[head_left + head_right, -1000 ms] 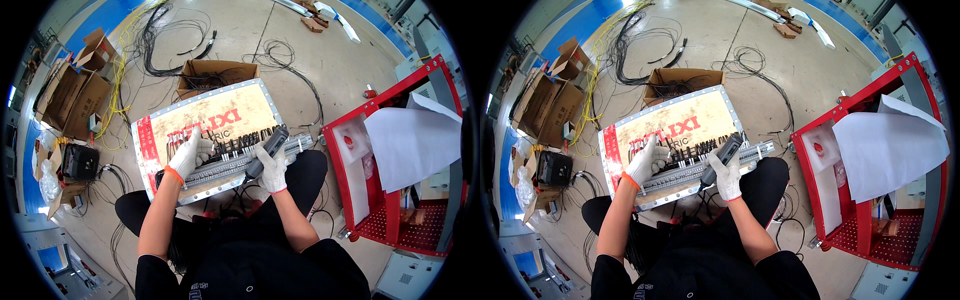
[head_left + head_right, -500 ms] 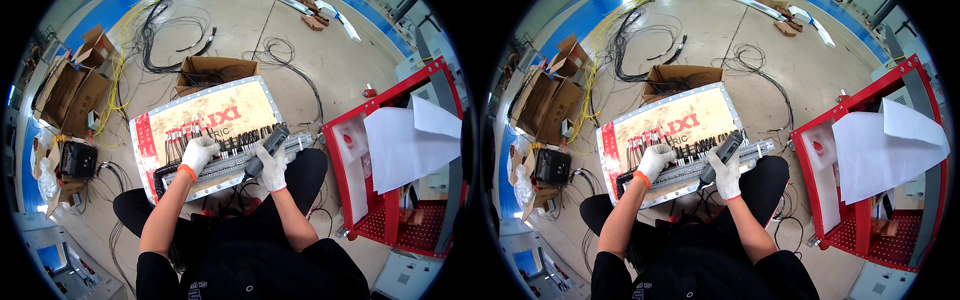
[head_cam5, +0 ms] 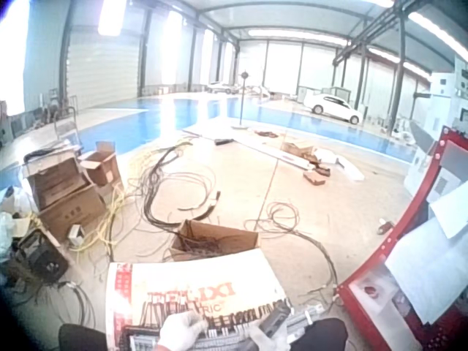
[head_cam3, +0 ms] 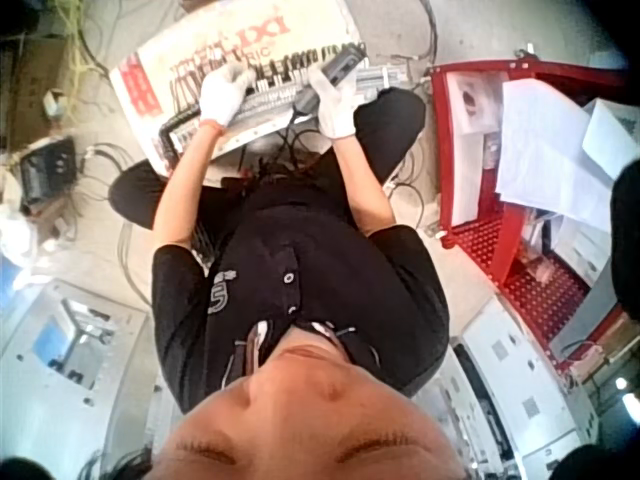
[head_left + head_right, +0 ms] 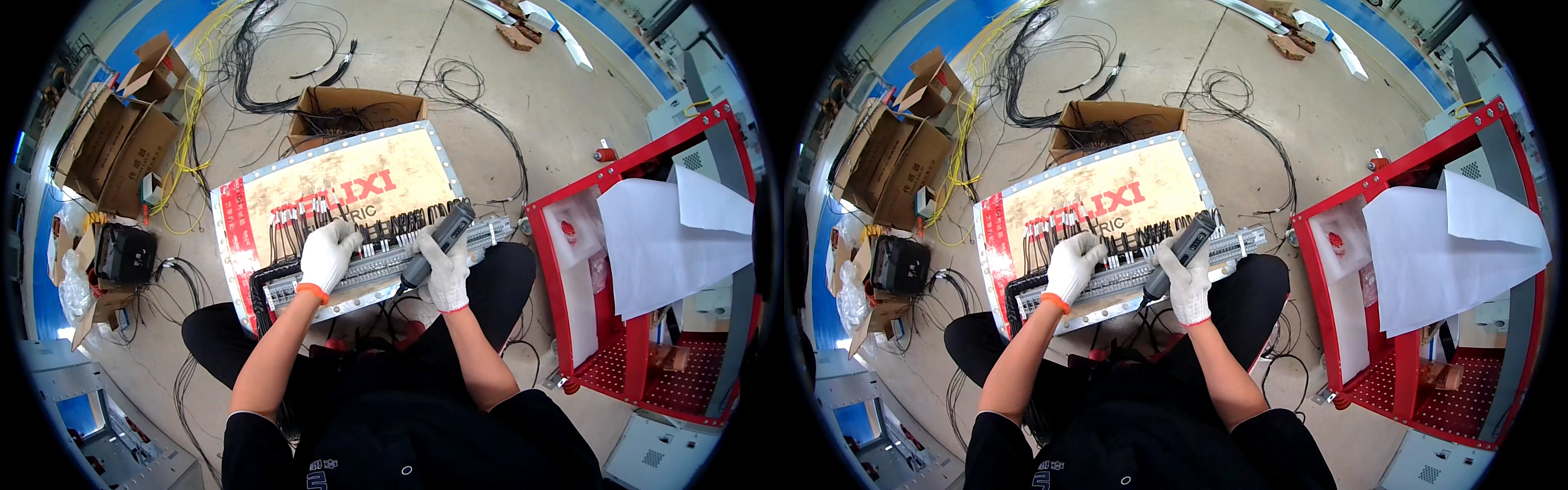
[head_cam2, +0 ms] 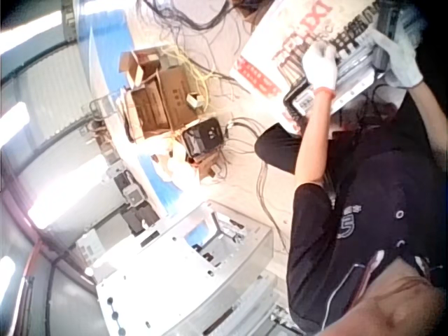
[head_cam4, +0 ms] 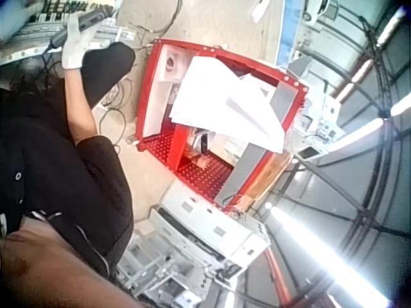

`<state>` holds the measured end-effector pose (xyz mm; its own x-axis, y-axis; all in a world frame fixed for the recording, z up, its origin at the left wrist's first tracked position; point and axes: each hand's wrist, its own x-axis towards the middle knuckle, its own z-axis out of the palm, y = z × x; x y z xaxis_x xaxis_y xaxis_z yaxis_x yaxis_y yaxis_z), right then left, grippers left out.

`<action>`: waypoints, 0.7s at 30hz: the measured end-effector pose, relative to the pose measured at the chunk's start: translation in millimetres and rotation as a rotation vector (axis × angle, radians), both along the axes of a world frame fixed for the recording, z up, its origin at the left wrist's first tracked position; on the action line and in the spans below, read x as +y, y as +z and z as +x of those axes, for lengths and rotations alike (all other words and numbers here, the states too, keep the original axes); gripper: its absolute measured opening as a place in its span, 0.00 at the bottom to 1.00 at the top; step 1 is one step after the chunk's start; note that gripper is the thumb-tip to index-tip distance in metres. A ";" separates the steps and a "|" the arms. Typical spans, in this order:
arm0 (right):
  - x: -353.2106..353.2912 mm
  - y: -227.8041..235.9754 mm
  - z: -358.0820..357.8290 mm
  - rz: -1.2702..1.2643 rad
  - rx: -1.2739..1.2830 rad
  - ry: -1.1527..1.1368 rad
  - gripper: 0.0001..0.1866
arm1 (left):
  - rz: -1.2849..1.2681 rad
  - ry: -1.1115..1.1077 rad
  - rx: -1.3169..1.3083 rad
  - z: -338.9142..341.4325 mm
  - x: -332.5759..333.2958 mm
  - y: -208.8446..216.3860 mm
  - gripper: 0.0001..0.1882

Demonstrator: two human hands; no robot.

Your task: The person sits on the floor and uses a handheld tool to work on a panel of electrical components, repeatedly pressing or crimping connectors along a terminal strip. The person handles wires and the panel throughout the task.

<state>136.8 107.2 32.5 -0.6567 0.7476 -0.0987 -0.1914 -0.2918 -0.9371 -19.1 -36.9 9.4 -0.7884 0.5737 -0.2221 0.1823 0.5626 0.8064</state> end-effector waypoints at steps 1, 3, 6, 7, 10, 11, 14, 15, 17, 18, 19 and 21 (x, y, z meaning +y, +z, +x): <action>0.6 -0.6 0.4 0.014 -0.001 0.000 0.13 | 0.002 -0.001 0.002 2.7 0.0 4.3 0.13; 1.1 -0.8 1.2 0.028 -0.009 -0.002 0.13 | 0.006 -0.004 0.006 8.7 -0.7 13.7 0.13; -1.2 4.5 0.6 0.040 -0.024 0.008 0.12 | -0.016 0.017 -0.035 7.7 -2.1 16.7 0.13; -1.7 5.7 0.5 0.047 -0.029 0.010 0.12 | -0.021 0.026 -0.055 8.2 -1.4 19.9 0.12; -1.2 6.3 2.8 -0.069 0.037 0.004 0.11 | -0.006 0.037 -0.039 9.4 -0.8 24.4 0.12; -1.4 7.2 2.9 -0.130 0.073 0.002 0.11 | 0.018 0.031 0.017 9.8 -2.9 19.1 0.12; -7.2 24.4 3.8 -0.235 0.310 0.030 0.13 | 0.058 0.041 0.078 10.2 -4.0 13.7 0.13; -12.1 35.9 5.5 -0.178 0.318 0.016 0.16 | 0.065 0.050 0.080 10.7 -3.6 12.7 0.13; -22.5 55.5 3.4 0.046 0.357 -0.003 0.18 | 0.036 0.050 0.053 9.6 -2.1 15.4 0.14; -27.3 58.6 1.7 0.156 0.378 -0.011 0.19 | 0.020 0.051 0.041 9.1 -2.6 16.2 0.14; -29.4 51.8 0.5 0.284 0.389 -0.029 0.21 | 0.028 0.053 0.028 9.1 -2.0 16.8 0.14; -33.2 44.4 0.6 0.397 0.416 0.032 0.25 | 0.030 0.046 0.013 7.5 -3.6 12.2 0.14</action>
<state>137.4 73.9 76.9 -0.6027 0.6539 0.4573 -0.5646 0.0556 -0.8235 -11.6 -40.5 21.6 -0.8170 0.5428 -0.1948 0.1676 0.5467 0.8204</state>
